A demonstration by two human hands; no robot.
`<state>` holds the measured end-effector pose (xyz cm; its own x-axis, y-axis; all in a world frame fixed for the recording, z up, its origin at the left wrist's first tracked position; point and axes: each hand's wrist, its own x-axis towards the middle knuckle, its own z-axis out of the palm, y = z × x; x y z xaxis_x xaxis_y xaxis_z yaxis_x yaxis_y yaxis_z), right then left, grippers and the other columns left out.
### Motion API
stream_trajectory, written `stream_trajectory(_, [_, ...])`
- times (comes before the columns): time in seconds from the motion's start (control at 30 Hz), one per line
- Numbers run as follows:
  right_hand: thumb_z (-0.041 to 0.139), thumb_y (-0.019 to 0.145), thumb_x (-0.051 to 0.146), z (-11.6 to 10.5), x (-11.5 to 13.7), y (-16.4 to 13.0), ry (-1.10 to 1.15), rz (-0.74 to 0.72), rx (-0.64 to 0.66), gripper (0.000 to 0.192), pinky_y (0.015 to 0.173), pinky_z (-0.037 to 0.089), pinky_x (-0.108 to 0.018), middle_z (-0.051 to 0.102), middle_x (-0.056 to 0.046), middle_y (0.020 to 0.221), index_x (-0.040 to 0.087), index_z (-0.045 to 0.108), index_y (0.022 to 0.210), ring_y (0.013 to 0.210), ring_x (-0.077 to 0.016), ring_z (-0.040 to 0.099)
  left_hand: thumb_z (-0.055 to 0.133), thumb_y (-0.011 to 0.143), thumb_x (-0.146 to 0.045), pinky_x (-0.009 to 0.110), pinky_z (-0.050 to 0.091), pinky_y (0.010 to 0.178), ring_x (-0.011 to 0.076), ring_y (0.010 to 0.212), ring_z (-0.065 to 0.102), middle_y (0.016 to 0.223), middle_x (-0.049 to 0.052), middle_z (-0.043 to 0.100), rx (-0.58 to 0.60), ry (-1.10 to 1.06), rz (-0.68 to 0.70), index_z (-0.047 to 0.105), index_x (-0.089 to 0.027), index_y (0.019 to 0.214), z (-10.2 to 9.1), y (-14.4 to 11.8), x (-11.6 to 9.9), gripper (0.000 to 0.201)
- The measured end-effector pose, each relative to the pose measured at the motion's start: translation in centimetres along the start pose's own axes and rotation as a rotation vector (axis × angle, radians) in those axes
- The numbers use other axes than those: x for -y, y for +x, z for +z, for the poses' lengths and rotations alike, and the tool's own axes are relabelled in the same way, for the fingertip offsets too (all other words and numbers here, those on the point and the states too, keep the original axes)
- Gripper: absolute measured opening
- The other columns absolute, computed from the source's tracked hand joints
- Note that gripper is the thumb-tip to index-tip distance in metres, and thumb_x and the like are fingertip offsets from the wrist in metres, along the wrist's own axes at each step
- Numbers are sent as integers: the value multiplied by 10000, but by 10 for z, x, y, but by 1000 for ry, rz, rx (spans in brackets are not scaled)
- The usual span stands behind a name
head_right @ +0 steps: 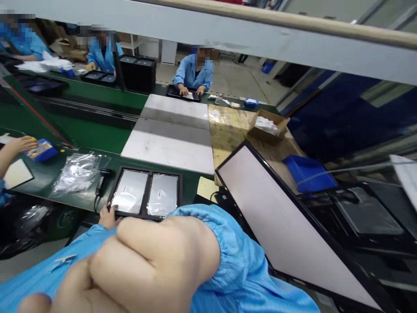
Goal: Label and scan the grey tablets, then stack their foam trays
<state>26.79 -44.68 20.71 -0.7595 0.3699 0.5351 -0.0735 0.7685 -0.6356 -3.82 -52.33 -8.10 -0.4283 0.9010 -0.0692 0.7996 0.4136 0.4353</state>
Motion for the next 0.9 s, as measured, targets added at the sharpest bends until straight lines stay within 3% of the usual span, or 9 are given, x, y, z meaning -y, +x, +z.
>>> stream_trajectory(0.1, [647, 910, 434, 22, -55, 14, -14, -158, -3, 255, 714, 652, -360, 680, -27, 956, 356, 649, 1152, 906, -224, 678, 650, 862, -220, 553, 454, 1052, 454, 1359, 445, 1478, 292, 375, 38, 76, -162, 572, -86, 1242, 15, -2, 10, 411])
stream_trajectory(0.17, [610, 925, 479, 46, -106, 25, -45, -120, 42, 405, 886, 625, -402, 684, -63, 1143, 298, 598, 1287, 1041, -225, 670, 713, 825, -223, 559, 400, 1128, 453, 1428, 376, 1552, 283, 305, 102, 90, -232, 563, -108, 1328, 21, -2, 10, 537])
stream_trajectory(0.27, [557, 932, 441, 87, -186, 7, -266, 327, 85, 590, 1121, 476, -502, 555, -215, 1429, 116, 517, 1423, 1345, -305, 533, 738, 809, -214, 534, 333, 1205, 424, 1498, 289, 1610, 259, 237, 153, 61, -292, 563, -133, 1386, 23, -4, 5, 608])
stream_trajectory(0.33, [566, 907, 435, 110, -229, -37, -478, 736, 91, 707, 1204, 341, -566, 387, -293, 1567, 19, 473, 1470, 1496, -377, 350, 712, 834, -212, 521, 317, 1222, 406, 1513, 270, 1622, 242, 229, 148, 26, -282, 579, -142, 1386, 22, -8, 2, 572])
stream_trajectory(0.4, [540, 919, 465, 124, -258, -93, -584, 943, 159, 775, 1224, 287, -572, 268, -292, 1639, -11, 428, 1520, 1553, -396, 227, 693, 849, -195, 511, 304, 1233, 392, 1515, 268, 1621, 225, 246, 132, 7, -264, 599, -155, 1380, 21, -13, 1, 541])
stream_trajectory(0.5, [438, 971, 499, 135, -278, -160, -642, 978, 186, 728, 1229, 288, -543, 164, -201, 1706, 67, 434, 1557, 1560, -377, 215, 653, 867, -153, 495, 289, 1243, 375, 1523, 253, 1610, 201, 287, 139, 24, -243, 630, -174, 1364, 21, -15, 0, 498])
stream_trajectory(0.57, [426, 978, 495, 141, -285, -177, -652, 979, 166, 703, 1219, 312, -528, 164, -182, 1710, 83, 465, 1545, 1539, -372, 268, 630, 876, -134, 494, 273, 1249, 373, 1529, 244, 1608, 204, 295, 163, 58, -233, 638, -174, 1370, 21, -11, -1, 496])
stream_trajectory(0.73, [504, 938, 404, 148, -298, -166, -641, 970, 104, 638, 1204, 363, -469, 241, -184, 1690, 63, 554, 1475, 1488, -363, 368, 601, 892, -155, 482, 283, 1237, 400, 1521, 267, 1598, 264, 273, 204, 131, -209, 594, -168, 1454, 13, 12, 1, 562])
stream_trajectory(0.9, [574, 896, 312, 146, -302, -154, -623, 936, 6, 595, 1195, 392, -436, 336, -164, 1657, 103, 589, 1453, 1473, -326, 409, 602, 853, -225, 519, 357, 1173, 400, 1433, 403, 1507, 237, 389, 177, 158, -162, 614, -196, 1420, 18, 28, 19, 568])
